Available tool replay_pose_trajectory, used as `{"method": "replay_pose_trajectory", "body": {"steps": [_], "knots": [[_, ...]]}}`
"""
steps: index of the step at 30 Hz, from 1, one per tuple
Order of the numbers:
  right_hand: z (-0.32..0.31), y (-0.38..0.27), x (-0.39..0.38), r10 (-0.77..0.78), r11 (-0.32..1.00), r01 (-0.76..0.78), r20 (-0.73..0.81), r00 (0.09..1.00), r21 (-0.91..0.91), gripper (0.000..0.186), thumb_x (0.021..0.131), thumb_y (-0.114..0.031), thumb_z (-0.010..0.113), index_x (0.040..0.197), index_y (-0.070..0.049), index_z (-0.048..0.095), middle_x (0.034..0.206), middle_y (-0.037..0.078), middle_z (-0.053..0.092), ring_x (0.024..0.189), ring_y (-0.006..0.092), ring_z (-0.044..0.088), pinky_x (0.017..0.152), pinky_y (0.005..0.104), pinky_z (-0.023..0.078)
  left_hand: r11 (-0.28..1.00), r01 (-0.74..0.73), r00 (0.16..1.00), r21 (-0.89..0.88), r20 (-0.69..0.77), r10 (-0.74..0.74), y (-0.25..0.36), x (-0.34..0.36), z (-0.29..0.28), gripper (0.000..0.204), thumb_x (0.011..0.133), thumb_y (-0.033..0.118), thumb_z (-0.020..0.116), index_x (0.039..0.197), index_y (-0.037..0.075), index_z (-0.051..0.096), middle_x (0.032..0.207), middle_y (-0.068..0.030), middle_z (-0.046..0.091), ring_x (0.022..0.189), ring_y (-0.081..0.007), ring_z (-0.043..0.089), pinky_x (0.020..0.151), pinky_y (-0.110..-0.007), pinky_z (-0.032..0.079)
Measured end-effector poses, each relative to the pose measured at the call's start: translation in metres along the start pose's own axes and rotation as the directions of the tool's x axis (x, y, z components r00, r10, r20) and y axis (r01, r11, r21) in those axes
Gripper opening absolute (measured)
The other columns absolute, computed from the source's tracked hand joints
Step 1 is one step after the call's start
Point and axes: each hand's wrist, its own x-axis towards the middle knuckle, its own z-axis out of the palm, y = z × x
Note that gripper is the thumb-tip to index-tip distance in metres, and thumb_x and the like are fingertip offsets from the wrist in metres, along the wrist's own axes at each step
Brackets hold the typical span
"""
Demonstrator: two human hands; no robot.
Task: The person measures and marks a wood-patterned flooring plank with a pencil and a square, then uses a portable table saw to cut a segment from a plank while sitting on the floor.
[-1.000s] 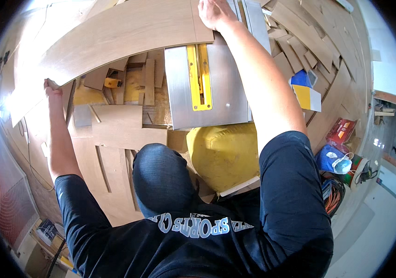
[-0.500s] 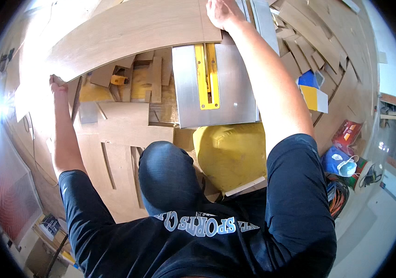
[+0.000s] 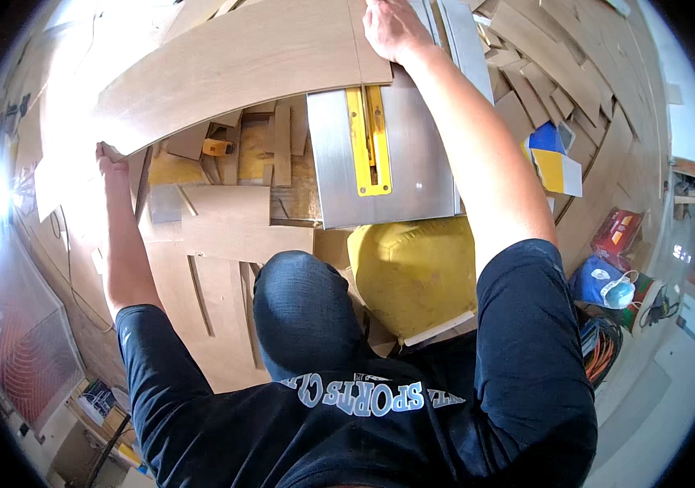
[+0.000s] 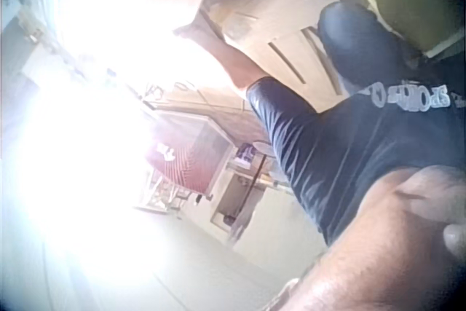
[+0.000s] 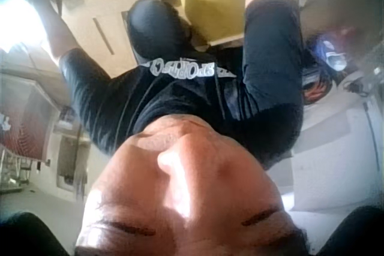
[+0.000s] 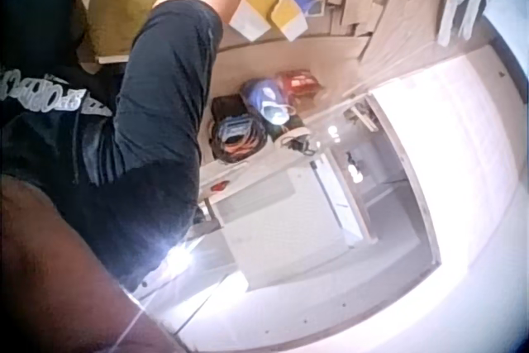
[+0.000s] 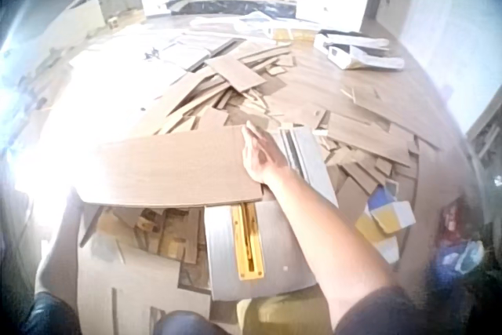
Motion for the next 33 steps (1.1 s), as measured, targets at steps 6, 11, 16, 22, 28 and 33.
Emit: {"method": "replay_pose_trajectory", "body": {"steps": [6,11,16,22,28,33], "knots": [[0.001,-0.004,-0.007,-0.040,0.999,0.041,-0.028,0.999,0.025,0.050,0.094,-0.018,0.046,0.137,0.008,0.050,0.143,0.029,0.048,0.136,0.0412,0.045,0.116,0.0437,0.035,0.992,-0.093,0.994,-0.091,-0.065,0.087,-0.003,0.006,-0.007,0.017,0.096,0.033,0.063,0.094,0.016,0.065,0.088,0.0042,0.065,0.086,-0.0110,0.058,0.078,-0.027,0.050],[-0.004,0.003,-0.022,-0.062,0.998,0.063,-0.051,0.997,0.012,0.049,0.092,-0.018,0.048,0.133,0.009,0.052,0.140,0.030,0.051,0.133,0.0424,0.047,0.115,0.0447,0.035,0.991,-0.042,0.993,-0.128,-0.113,0.028,-0.043,-0.005,-0.001,0.016,0.095,0.030,0.066,0.099,0.015,0.067,0.094,0.0038,0.067,0.090,-0.0116,0.059,0.081,-0.027,0.050],[-0.002,-0.009,-0.023,-0.026,1.000,0.027,-0.047,0.999,0.016,0.049,0.094,-0.018,0.049,0.138,0.005,0.050,0.146,0.025,0.047,0.136,0.0394,0.044,0.116,0.0426,0.034,0.991,-0.086,0.990,-0.101,-0.123,0.073,-0.007,-0.016,-0.009,0.020,0.095,0.033,0.065,0.105,0.016,0.067,0.098,0.0044,0.068,0.095,-0.0125,0.061,0.083,-0.025,0.051],[-0.002,-0.004,-0.040,0.041,0.973,-0.021,0.082,0.996,-0.230,0.052,0.102,-0.021,0.039,0.150,-0.002,0.037,0.159,0.015,0.032,0.146,0.0274,0.032,0.124,0.0356,0.025,0.998,-0.036,0.988,-0.060,-0.149,0.027,-0.044,-0.068,0.022,0.026,0.096,0.034,0.064,0.109,0.011,0.065,0.101,0.0017,0.066,0.098,-0.0140,0.060,0.087,-0.030,0.052],[-0.012,-0.032,-0.037,0.021,0.996,-0.020,0.009,1.000,-0.084,0.049,0.099,-0.015,0.043,0.145,0.001,0.044,0.154,0.018,0.040,0.141,0.0310,0.040,0.120,0.0376,0.031,0.981,-0.185,0.977,-0.054,-0.117,0.178,0.025,-0.058,-0.006,0.028,0.095,0.034,0.064,0.110,0.010,0.065,0.105,-0.0020,0.067,0.102,-0.0211,0.062,0.092,-0.039,0.053],[-0.018,-0.020,-0.055,0.026,0.989,-0.019,0.043,0.999,-0.148,0.048,0.098,-0.012,0.045,0.143,0.002,0.046,0.153,0.019,0.042,0.140,0.0323,0.042,0.119,0.0381,0.033,0.993,-0.049,0.998,-0.106,-0.051,0.044,-0.045,-0.075,-0.002,0.027,0.096,0.031,0.064,0.111,0.009,0.065,0.107,-0.0024,0.067,0.104,-0.0213,0.061,0.095,-0.039,0.052]]}}
